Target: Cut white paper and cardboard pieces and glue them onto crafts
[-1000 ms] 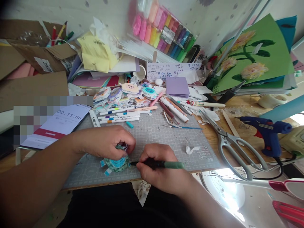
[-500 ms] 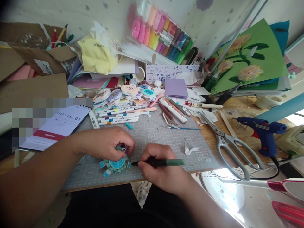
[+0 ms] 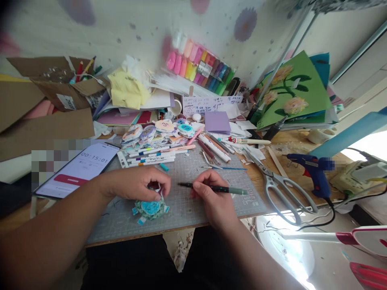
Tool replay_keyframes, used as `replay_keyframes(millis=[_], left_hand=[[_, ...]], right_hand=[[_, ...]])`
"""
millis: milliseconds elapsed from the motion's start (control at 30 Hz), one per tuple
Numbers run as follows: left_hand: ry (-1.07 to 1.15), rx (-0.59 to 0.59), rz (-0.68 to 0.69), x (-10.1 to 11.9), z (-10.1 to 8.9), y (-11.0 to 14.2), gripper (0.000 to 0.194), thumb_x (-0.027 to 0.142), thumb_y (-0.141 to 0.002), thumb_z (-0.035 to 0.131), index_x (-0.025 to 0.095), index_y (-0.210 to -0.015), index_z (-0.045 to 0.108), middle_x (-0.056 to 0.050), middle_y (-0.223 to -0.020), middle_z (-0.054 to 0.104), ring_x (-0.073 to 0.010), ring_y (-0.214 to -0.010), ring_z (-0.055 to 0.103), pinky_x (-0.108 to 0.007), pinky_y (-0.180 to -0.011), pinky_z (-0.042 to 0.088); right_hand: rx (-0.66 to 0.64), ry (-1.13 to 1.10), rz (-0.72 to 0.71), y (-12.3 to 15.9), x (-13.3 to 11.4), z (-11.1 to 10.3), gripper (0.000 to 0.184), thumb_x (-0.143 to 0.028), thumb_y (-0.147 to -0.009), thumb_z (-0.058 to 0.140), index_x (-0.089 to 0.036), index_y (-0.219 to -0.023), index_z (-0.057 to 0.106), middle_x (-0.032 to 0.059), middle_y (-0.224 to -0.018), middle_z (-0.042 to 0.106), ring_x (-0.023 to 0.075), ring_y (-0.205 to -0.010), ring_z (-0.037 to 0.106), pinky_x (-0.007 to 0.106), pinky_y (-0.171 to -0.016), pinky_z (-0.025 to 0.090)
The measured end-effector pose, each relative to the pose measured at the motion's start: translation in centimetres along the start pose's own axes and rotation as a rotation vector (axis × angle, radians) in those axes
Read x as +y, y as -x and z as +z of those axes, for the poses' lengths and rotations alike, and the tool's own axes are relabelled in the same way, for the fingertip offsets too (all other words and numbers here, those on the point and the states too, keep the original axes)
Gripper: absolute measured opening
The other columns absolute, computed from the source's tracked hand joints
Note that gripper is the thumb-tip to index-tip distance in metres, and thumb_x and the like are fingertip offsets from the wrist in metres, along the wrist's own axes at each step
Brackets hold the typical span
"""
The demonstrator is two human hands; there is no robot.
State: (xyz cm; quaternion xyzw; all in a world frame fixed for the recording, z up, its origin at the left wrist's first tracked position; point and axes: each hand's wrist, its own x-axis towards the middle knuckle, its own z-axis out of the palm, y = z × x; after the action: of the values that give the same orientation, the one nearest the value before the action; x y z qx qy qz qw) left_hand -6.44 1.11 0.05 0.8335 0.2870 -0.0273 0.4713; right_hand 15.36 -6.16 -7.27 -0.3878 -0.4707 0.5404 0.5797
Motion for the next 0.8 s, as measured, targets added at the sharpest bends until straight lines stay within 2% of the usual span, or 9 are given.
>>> replay_keyframes(millis=[100,167,267,367,433,533,600,700,800], left_hand=[[0.209,0.149,0.019,0.2,0.0,0.4,0.018,0.02,-0.069,0.064,0.021,-0.087,0.066,0.003,-0.077,0.059,-0.0134,-0.067,0.049,-0.024,-0.063,0.039],[0.242,0.27,0.016,0.5,0.5,0.7,0.02,0.022,-0.07,0.065,0.021,-0.091,0.063,0.004,-0.074,0.055,-0.0131,-0.065,0.047,-0.024,-0.062,0.038],[0.296,0.446,-0.01,1.0,2.0,1.0,0.023,0.027,-0.074,0.063,0.02,-0.095,0.058,0.003,-0.075,0.054,-0.0129,-0.064,0.048,-0.025,-0.061,0.039],[0.375,0.616,-0.036,1.2,3.9,1.1,0.024,0.031,-0.077,0.061,0.019,-0.097,0.054,0.004,-0.071,0.052,-0.0131,-0.064,0.05,-0.025,-0.062,0.039],[0.418,0.725,-0.048,1.2,5.0,1.0,0.025,0.032,-0.077,0.063,0.018,-0.096,0.053,0.004,-0.07,0.052,-0.0128,-0.063,0.051,-0.026,-0.061,0.04],[0.473,0.846,-0.047,1.1,6.3,0.7,0.028,0.032,-0.075,0.067,0.018,-0.095,0.054,0.004,-0.067,0.054,-0.013,-0.061,0.053,-0.026,-0.059,0.041],[0.507,0.898,-0.031,0.7,7.1,0.3,0.028,0.03,-0.076,0.069,0.018,-0.096,0.054,0.004,-0.068,0.055,-0.0132,-0.062,0.055,-0.026,-0.058,0.043],[0.54,0.941,-0.016,0.0,8.2,-0.4,0.022,0.029,-0.083,0.064,0.015,-0.099,0.057,0.0,-0.079,0.06,-0.013,-0.066,0.058,-0.028,-0.06,0.049],[0.55,0.98,-0.016,-0.5,9.0,-0.8,0.023,0.03,-0.089,0.058,0.015,-0.106,0.059,-0.004,-0.097,0.063,-0.0153,-0.077,0.062,-0.033,-0.067,0.054]], right_hand=[[0.02,0.0,-0.023,-0.2,0.3,0.3,0.026,-0.036,-0.085,0.064,-0.024,-0.108,0.06,0.0039,-0.089,0.071,0.016,-0.068,0.064,0.03,-0.064,0.052],[-0.023,0.065,-0.037,-0.2,0.2,0.7,0.031,-0.04,-0.089,0.059,-0.023,-0.115,0.056,0.0089,-0.101,0.071,0.0187,-0.075,0.067,0.035,-0.069,0.054],[-0.091,0.196,-0.09,0.0,-0.2,0.9,0.024,-0.04,-0.093,0.05,-0.022,-0.108,0.054,0.0096,-0.099,0.07,0.0194,-0.077,0.068,0.036,-0.072,0.055],[-0.2,0.28,-0.162,0.2,-0.5,1.0,0.015,-0.03,-0.089,0.057,-0.022,-0.101,0.054,0.0083,-0.103,0.068,0.0187,-0.08,0.066,0.034,-0.074,0.054],[-0.289,0.3,-0.21,0.1,-0.4,1.0,0.025,-0.02,-0.08,0.064,-0.023,-0.101,0.052,0.0083,-0.115,0.063,0.0184,-0.087,0.064,0.032,-0.073,0.053],[-0.391,0.339,-0.28,-0.1,0.0,1.1,0.042,-0.008,-0.07,0.065,-0.024,-0.104,0.046,0.0082,-0.127,0.055,0.0168,-0.089,0.061,0.029,-0.07,0.051],[-0.422,0.374,-0.308,-0.3,0.3,1.0,0.046,-0.005,-0.068,0.062,-0.024,-0.106,0.045,0.0067,-0.118,0.057,0.0148,-0.082,0.059,0.028,-0.068,0.049],[-0.443,0.436,-0.328,-0.4,0.3,0.7,0.048,-0.004,-0.067,0.058,-0.022,-0.109,0.045,0.0001,-0.091,0.058,0.0123,-0.067,0.053,0.026,-0.063,0.044],[-0.461,0.497,-0.348,-0.5,0.0,0.4,0.048,-0.004,-0.063,0.059,-0.021,-0.106,0.047,-0.003,-0.082,0.052,0.0129,-0.067,0.048,0.027,-0.065,0.041]])
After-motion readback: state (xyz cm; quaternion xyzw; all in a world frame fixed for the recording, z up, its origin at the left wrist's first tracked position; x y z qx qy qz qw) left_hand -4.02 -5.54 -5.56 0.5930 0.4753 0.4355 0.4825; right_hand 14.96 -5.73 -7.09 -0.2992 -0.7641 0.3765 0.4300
